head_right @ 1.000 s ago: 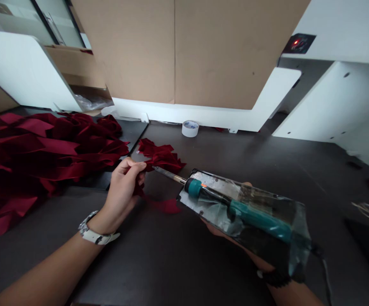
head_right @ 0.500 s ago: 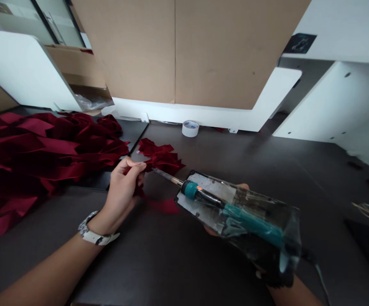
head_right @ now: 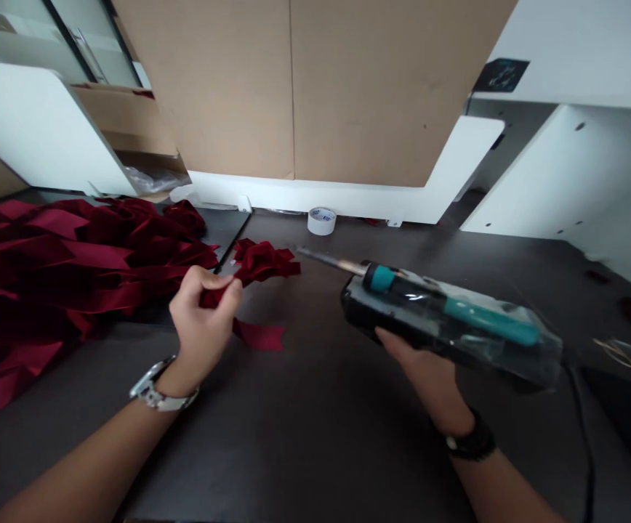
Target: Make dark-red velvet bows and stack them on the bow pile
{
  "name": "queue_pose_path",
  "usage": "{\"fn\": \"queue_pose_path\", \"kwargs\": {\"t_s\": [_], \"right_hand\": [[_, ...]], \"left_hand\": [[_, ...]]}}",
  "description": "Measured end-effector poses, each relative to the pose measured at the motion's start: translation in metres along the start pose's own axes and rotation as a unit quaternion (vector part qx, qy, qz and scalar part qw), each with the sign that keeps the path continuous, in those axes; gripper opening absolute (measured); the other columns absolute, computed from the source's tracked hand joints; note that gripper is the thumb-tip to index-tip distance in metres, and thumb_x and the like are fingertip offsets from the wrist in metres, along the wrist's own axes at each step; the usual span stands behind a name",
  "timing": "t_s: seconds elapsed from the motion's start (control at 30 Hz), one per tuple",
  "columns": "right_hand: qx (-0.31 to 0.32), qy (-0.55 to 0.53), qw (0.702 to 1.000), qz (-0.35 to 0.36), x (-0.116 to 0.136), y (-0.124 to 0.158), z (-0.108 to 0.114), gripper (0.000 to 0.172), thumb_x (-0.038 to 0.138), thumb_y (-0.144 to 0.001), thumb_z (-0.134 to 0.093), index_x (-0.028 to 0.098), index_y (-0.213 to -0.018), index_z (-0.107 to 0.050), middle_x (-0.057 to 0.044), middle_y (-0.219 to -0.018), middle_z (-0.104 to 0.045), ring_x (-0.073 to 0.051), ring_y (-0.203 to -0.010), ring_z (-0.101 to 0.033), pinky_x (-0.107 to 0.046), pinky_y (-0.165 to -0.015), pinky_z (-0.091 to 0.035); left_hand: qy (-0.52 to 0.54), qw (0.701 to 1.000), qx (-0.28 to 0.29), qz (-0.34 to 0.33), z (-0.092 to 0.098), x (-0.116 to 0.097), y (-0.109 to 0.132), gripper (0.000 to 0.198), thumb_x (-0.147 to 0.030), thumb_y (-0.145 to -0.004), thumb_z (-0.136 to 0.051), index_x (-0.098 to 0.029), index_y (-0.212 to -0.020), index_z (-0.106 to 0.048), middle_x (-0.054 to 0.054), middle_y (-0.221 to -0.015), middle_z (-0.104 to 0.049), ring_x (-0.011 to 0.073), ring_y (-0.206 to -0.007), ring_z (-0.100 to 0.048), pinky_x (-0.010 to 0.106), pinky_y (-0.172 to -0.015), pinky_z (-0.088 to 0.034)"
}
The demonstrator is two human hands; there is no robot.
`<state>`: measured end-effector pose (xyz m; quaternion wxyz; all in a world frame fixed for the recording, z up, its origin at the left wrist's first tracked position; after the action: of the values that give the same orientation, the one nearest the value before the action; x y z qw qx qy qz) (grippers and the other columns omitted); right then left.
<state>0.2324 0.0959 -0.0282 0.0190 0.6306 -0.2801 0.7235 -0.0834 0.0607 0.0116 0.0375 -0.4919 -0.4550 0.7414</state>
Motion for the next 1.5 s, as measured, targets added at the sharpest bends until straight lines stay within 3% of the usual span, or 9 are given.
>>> {"fn": "queue_pose_path", "kwargs": {"t_s": [0.1, 0.2, 0.3, 0.43, 0.67, 1.03, 1.33, 1.43, 1.5], "right_hand": [[-0.056, -0.009, 0.998, 0.004, 0.001, -0.012, -0.009, 0.037, 0.035, -0.066, -0.077, 0.021, -0.098, -0.064, -0.003, -0.102, -0.065, -0.022, -0.103, -0.060, -0.044, -0.102, -0.044], [-0.116, -0.100, 0.988, 0.019, 0.002, -0.027, -0.013, 0.043, 0.038, -0.067, -0.073, 0.020, -0.104, -0.060, -0.003, -0.106, -0.064, -0.021, -0.107, -0.060, -0.044, -0.103, -0.044], [-0.128, -0.163, 0.978, -0.026, -0.003, -0.039, -0.012, 0.048, 0.040, -0.064, -0.073, 0.018, -0.104, -0.057, -0.005, -0.108, -0.063, -0.021, -0.103, -0.062, -0.041, -0.087, -0.054], [-0.140, -0.158, 0.973, -0.093, -0.016, -0.048, -0.006, 0.051, 0.042, -0.062, -0.075, 0.018, -0.103, -0.057, -0.006, -0.110, -0.063, -0.021, -0.098, -0.064, -0.038, -0.076, -0.058], [-0.171, -0.166, 0.971, -0.030, -0.042, -0.069, 0.007, 0.058, 0.034, -0.055, -0.080, 0.014, -0.105, -0.059, -0.006, -0.114, -0.063, -0.018, -0.105, -0.061, -0.040, -0.105, -0.043], [-0.165, -0.144, 0.973, -0.065, -0.073, -0.085, 0.022, 0.053, 0.033, -0.060, -0.078, 0.016, -0.106, -0.058, -0.006, -0.113, -0.062, -0.020, -0.106, -0.060, -0.041, -0.093, -0.051], [-0.187, -0.133, 0.973, -0.037, -0.066, -0.085, 0.023, 0.057, 0.029, -0.050, -0.082, 0.014, -0.101, -0.059, -0.006, -0.111, -0.064, -0.020, -0.107, -0.060, -0.042, -0.107, -0.040], [-0.185, -0.113, 0.975, -0.046, -0.068, -0.086, 0.024, 0.055, 0.028, -0.051, -0.082, 0.015, -0.100, -0.059, -0.006, -0.109, -0.064, -0.020, -0.107, -0.060, -0.043, -0.107, -0.040], [-0.181, -0.111, 0.976, -0.055, -0.072, -0.087, 0.025, 0.054, 0.029, -0.052, -0.082, 0.014, -0.100, -0.060, -0.006, -0.108, -0.065, -0.021, -0.108, -0.060, -0.043, -0.105, -0.042]], "left_hand": [[-0.050, 0.947, 0.207, -0.242, -0.023, -0.030, 0.030, 0.013, -0.011, -0.080, -0.060, -0.019, -0.070, -0.054, 0.001, -0.075, -0.058, 0.0104, -0.066, -0.051, 0.021, -0.059, -0.042], [-0.039, 0.842, 0.415, -0.343, -0.047, -0.042, 0.067, 0.013, -0.014, -0.087, -0.051, -0.018, -0.077, -0.057, 0.003, -0.084, -0.062, 0.0108, -0.065, -0.052, 0.022, -0.056, -0.042], [-0.046, 0.783, 0.510, -0.353, -0.059, -0.042, 0.083, 0.012, -0.015, -0.091, -0.047, -0.017, -0.084, -0.058, 0.004, -0.091, -0.065, 0.0137, -0.071, -0.055, 0.027, -0.064, -0.044], [-0.013, 0.771, 0.576, -0.271, -0.061, -0.034, 0.081, 0.011, -0.019, -0.092, -0.049, -0.016, -0.095, -0.059, 0.005, -0.100, -0.066, 0.0158, -0.086, -0.059, 0.028, -0.079, -0.046], [-0.007, 0.781, 0.592, -0.200, -0.057, -0.032, 0.075, 0.011, -0.022, -0.089, -0.056, -0.017, -0.097, -0.061, 0.004, -0.096, -0.066, 0.0173, -0.088, -0.059, 0.032, -0.082, -0.044], [-0.008, 0.776, 0.590, -0.223, -0.057, -0.041, 0.076, 0.019, -0.014, -0.092, -0.047, -0.015, -0.102, -0.063, 0.007, -0.096, -0.065, 0.0175, -0.090, -0.058, 0.030, -0.081, -0.050], [-0.025, 0.758, 0.610, -0.228, -0.056, -0.038, 0.079, 0.021, -0.009, -0.089, -0.049, -0.014, -0.103, -0.063, 0.009, -0.105, -0.063, 0.0197, -0.099, -0.057, 0.032, -0.085, -0.051], [0.025, 0.808, 0.567, -0.155, -0.058, -0.029, 0.075, 0.022, -0.007, -0.084, -0.053, -0.017, -0.099, -0.066, 0.008, -0.099, -0.065, 0.0178, -0.092, -0.060, 0.031, -0.082, -0.051], [0.087, 0.854, 0.513, -0.021, -0.058, -0.020, 0.065, 0.022, -0.010, -0.079, -0.056, -0.017, -0.096, -0.067, 0.006, -0.091, -0.067, 0.0154, -0.082, -0.062, 0.029, -0.077, -0.052]]}}
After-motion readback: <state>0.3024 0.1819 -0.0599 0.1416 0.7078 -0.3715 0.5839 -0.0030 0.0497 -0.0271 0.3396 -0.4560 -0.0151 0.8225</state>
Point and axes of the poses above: each hand's wrist, its own y-axis away from the middle knuckle, its own z-axis out of the back of the hand, x = y × z, the point moved 4 cm from there along -y, towards the middle knuckle
